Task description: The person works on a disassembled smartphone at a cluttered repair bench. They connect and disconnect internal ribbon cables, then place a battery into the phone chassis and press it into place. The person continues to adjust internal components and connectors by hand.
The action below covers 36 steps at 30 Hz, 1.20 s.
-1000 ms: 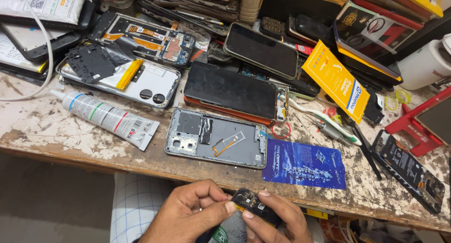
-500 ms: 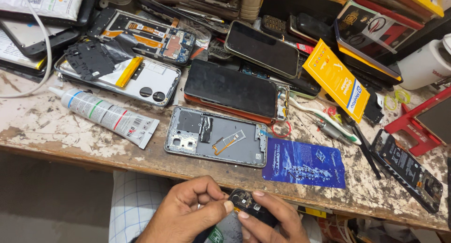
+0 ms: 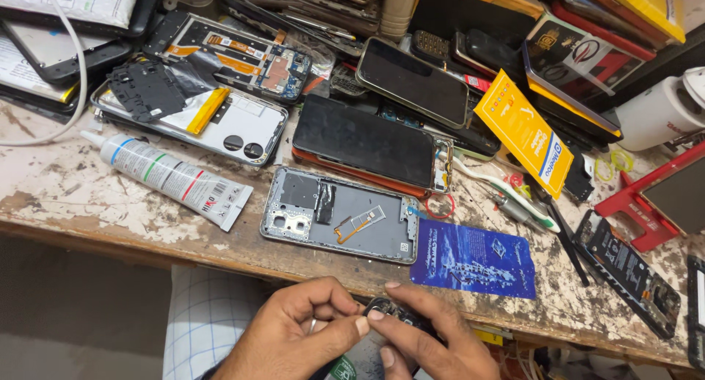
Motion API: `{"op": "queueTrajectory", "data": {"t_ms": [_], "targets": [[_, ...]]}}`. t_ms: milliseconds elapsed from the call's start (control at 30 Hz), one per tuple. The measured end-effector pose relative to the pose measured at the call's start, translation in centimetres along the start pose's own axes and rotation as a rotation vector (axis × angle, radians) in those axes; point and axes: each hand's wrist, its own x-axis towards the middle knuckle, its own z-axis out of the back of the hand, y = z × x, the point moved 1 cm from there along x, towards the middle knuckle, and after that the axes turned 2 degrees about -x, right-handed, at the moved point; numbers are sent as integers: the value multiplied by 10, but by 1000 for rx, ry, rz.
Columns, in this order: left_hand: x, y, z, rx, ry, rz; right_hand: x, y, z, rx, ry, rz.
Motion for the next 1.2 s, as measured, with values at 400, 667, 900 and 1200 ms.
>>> {"op": "queueTrajectory", "data": {"t_ms": [400,667,900,1200], "targets": [[-1,-3,-3,-8,32,35,14,-8,18,-78,127,256],[0,0,-3,51,17,63,19,-10,24,-28,194,263],[-1,5,-5,33,24,13,17,-4,22,-251,165,359],[-5,-5,-10,133,24,36,-1,2,18,-509,135,358]]}}
